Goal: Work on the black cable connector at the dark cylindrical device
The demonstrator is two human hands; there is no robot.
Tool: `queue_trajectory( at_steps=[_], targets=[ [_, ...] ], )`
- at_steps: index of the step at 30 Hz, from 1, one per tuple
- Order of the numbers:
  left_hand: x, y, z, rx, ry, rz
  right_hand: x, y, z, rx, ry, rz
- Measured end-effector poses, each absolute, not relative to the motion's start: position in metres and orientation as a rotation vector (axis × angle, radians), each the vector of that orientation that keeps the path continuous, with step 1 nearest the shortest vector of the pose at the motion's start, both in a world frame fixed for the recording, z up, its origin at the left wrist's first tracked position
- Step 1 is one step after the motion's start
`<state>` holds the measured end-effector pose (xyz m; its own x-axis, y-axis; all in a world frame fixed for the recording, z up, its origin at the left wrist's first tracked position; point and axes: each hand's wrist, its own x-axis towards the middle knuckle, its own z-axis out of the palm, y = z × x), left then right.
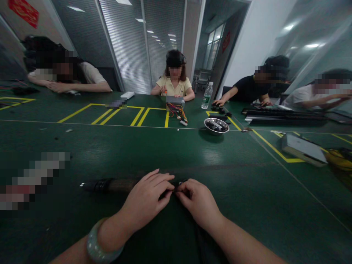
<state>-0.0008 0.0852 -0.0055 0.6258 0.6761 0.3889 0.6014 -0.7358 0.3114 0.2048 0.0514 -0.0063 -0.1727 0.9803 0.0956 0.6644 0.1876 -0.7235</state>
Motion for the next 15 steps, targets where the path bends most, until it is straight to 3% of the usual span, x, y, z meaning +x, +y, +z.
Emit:
queue_trajectory(
  at_steps=[15],
  targets=[
    [0.0001,0.0864,-0.0045,2.675,1.085,0.694,0.2032,0.0517,-0.0063,-1.534,-1.893,0.728]
  ],
)
